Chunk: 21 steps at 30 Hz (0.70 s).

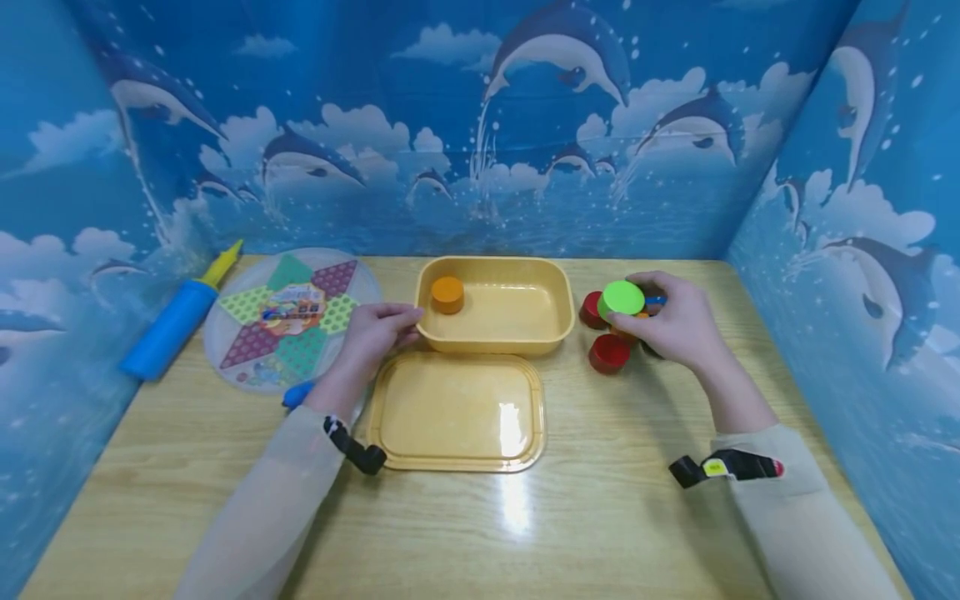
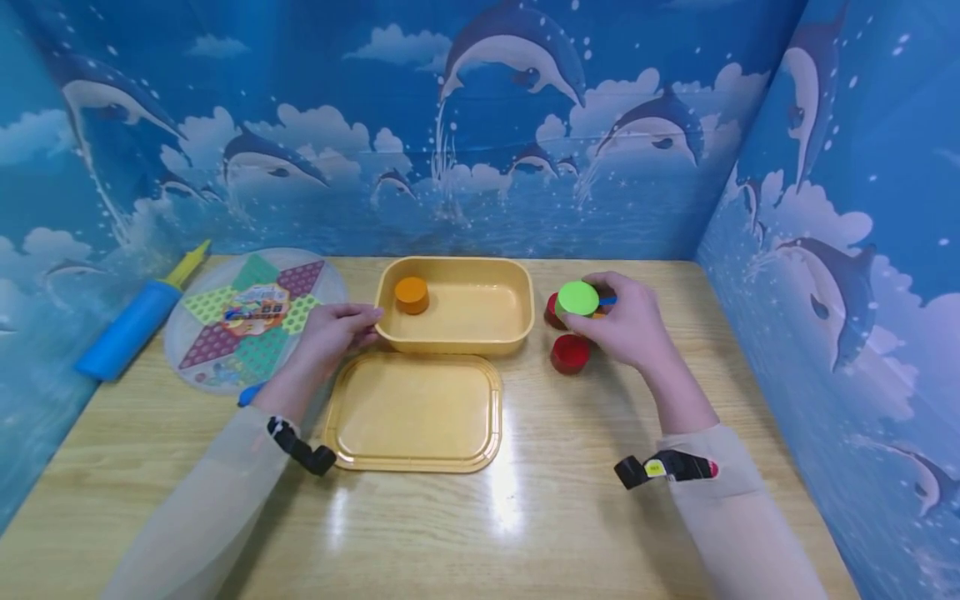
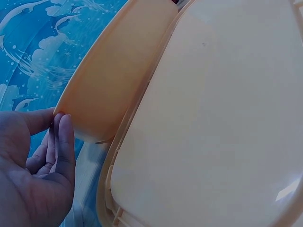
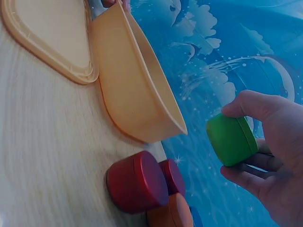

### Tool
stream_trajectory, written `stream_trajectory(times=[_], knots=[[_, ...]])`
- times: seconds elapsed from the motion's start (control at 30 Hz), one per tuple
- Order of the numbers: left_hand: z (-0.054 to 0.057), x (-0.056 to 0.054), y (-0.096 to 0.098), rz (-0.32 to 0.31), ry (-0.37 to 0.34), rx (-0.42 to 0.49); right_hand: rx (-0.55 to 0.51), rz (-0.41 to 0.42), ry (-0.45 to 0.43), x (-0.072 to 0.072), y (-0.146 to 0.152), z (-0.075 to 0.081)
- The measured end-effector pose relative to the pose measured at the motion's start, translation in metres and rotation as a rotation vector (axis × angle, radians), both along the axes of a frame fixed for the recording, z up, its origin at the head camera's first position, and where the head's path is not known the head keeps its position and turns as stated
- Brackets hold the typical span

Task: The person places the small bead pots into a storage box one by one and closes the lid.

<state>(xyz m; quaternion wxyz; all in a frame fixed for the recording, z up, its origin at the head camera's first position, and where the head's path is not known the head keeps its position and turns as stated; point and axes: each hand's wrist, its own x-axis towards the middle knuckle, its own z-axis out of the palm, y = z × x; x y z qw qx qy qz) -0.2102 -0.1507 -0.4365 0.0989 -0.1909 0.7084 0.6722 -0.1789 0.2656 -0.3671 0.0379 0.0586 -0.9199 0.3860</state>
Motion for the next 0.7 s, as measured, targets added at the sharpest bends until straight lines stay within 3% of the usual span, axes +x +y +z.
stream_trajectory(times=[0.33,0.7], knots=[[0.001,0.001,0.000,0.004,-0.005,0.010,-0.008,0.134,-0.079,-0.027,-0.037,0.007],[0.002,0.002,-0.001,-0.006,-0.004,-0.007,-0.001,0.265,-0.069,-0.052,-0.070,0.011]])
